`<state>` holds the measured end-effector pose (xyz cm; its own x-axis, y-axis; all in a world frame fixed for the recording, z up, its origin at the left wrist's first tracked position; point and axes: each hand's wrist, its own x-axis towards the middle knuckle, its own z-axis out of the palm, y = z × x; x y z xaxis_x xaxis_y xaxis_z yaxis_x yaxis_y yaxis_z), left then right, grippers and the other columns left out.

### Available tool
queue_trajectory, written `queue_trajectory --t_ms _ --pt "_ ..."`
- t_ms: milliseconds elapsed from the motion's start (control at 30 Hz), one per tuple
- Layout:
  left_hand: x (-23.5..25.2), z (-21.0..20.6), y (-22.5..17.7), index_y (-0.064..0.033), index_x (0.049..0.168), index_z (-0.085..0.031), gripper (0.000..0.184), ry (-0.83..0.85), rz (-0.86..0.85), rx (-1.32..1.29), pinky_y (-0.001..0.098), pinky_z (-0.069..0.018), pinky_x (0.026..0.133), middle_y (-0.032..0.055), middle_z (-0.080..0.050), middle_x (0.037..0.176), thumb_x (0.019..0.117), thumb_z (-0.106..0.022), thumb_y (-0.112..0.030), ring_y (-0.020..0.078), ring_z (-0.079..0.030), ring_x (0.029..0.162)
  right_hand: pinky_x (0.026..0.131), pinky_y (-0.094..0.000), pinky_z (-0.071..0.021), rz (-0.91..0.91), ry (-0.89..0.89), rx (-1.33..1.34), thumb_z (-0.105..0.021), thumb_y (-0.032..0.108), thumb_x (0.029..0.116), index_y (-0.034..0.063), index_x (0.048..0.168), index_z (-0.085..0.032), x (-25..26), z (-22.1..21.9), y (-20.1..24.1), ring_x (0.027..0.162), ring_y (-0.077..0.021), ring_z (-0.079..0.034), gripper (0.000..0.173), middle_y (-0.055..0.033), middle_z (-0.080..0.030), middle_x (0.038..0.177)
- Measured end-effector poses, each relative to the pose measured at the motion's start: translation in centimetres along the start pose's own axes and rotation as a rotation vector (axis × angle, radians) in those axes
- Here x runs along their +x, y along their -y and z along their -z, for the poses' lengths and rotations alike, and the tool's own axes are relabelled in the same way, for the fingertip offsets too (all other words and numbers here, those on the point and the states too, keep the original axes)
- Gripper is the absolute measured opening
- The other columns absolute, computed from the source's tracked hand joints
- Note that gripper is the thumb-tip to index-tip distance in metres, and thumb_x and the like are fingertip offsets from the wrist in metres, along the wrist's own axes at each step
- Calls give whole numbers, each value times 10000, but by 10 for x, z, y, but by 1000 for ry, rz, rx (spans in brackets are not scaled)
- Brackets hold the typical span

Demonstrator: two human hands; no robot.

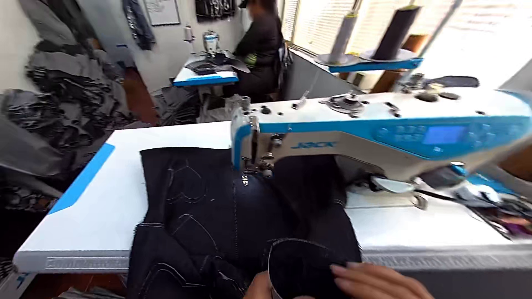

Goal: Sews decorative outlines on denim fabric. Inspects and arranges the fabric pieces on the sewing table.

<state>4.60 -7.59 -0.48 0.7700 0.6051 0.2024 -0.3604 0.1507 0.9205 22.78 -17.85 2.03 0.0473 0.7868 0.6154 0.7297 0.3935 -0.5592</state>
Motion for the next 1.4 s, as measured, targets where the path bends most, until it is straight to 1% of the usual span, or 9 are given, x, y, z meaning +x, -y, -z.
queue_trajectory --t_ms 100,200,333,500,767,933,1100,1233,1400 --pt "-4 35 -12 -77 1165 -663 189 32 -37 94 263 -556 978 -99 -739 1092 990 -613 -27 -20 -672 1050 1028 -394 -528 -203 270 299 -651 390 995 -74 1389 -502 31 -8 -23 1253 -208 -606 627 -228 -597 1369" --pt "14 68 -40 4 1127 -650 200 -95 91 252 271 -598 906 -29 -749 1012 932 -674 -31 26 -711 962 774 -277 -608 -277 352 370 -702 253 965 -7 1224 -618 63 -35 -40 866 -47 -713 376 -43 -747 1004" --pt "58 144 -57 -16 1291 -616 363 -242 323 611 365 -591 877 87 -738 1023 956 -702 -126 142 -715 923 643 -300 -567 -288 229 25 -677 405 913 142 1166 -675 110 -81 -89 719 -53 -668 365 46 -703 832" --pt "86 188 -42 -29 1313 -609 410 -282 406 997 356 -557 690 117 -716 899 949 -740 -166 187 -664 704 627 -459 -523 -372 371 -133 -790 156 885 11 1243 -629 127 -117 -114 652 -238 -629 418 -119 -659 792" --pt "86 193 -32 -71 1292 -654 463 -276 330 1194 351 -525 673 48 -706 822 907 -789 -290 158 -615 657 472 -253 -386 -289 285 -149 -705 416 841 92 1433 -517 106 -122 -132 499 -55 -423 701 66 -466 669" --pt "84 192 -26 -65 1278 -662 466 -361 241 1189 314 -508 605 28 -693 776 886 -812 -267 132 -590 596 466 -214 -347 -262 264 -184 -649 481 867 154 1203 -718 103 -125 -136 494 -11 -407 474 82 -508 648" --pt "77 193 -24 -30 1447 -485 778 -463 160 1253 322 -527 614 83 -650 925 815 -875 -265 166 -589 647 454 -193 -314 -227 209 -192 -627 472 888 124 1152 -751 100 -129 -136 483 -3 -370 453 71 -498 628" --pt "62 189 -43 -64 1091 -704 277 -514 281 1352 397 -542 658 96 -636 948 920 -771 -271 211 -622 719 458 -196 -320 -216 209 -167 -639 431 903 87 1150 -757 100 -127 -135 480 -6 -375 439 47 -520 615" --pt "67 177 -43 -114 1019 -751 322 -449 574 1307 456 -528 758 79 -644 1001 981 -670 -424 229 -651 863 460 -191 -323 -265 218 -164 -656 411 889 75 1149 -755 102 -126 -131 485 2 -389 436 46 -538 627"
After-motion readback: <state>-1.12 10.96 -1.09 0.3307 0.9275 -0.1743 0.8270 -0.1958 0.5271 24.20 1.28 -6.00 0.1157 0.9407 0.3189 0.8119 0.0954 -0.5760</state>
